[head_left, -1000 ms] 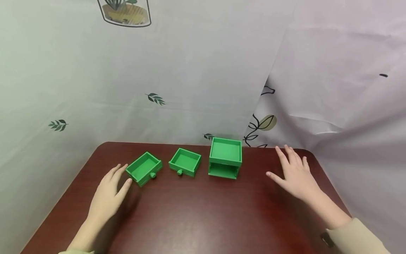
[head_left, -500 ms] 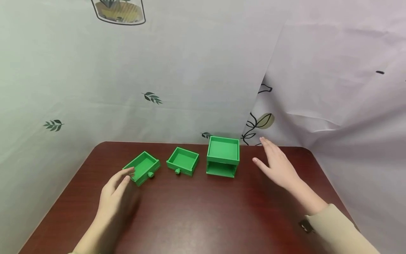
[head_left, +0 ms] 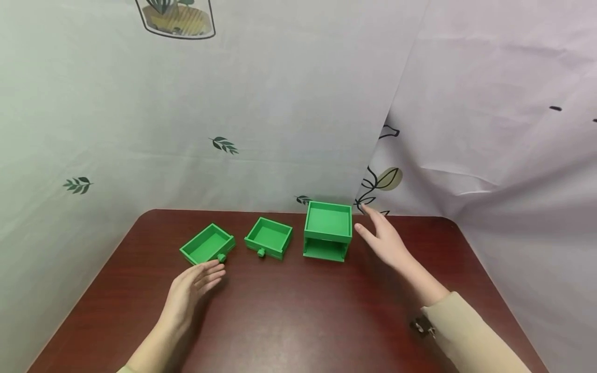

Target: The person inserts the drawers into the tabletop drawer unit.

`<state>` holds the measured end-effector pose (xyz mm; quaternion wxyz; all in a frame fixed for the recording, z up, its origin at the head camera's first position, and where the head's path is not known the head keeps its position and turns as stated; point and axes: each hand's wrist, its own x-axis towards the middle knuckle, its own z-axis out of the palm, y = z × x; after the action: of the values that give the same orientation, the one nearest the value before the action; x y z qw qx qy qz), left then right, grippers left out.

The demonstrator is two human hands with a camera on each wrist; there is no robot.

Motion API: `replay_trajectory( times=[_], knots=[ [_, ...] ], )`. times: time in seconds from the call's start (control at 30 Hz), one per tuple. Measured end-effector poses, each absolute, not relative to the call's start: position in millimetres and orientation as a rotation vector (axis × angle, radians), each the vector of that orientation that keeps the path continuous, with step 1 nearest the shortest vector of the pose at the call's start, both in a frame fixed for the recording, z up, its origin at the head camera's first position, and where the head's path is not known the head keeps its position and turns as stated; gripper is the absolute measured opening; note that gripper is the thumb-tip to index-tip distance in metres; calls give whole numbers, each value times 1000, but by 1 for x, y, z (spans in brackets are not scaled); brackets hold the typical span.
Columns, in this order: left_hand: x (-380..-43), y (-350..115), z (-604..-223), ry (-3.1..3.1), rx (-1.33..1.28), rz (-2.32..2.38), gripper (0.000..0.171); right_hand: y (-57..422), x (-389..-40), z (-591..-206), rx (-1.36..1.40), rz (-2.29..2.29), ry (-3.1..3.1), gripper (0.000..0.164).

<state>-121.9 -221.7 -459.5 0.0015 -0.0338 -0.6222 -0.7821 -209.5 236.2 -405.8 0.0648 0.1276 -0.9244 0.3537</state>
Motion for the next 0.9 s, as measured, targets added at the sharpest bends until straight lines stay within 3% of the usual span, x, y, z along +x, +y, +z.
replay_trajectory(
  times=[0.47, 0.67, 0.9],
  knots=[
    [-133, -220, -470, -1616, 324, -3017, 43, 220, -228, -422, 308, 1571, -2699, 64],
    [-140, -216, -474, -1504, 515, -3150, 60, 215, -232, -426, 263, 1634, -2709, 67],
    [-147, -215, -477, -1359, 593, -3199, 61, 214, -235, -431, 241, 1726, -2679, 68]
  ],
)
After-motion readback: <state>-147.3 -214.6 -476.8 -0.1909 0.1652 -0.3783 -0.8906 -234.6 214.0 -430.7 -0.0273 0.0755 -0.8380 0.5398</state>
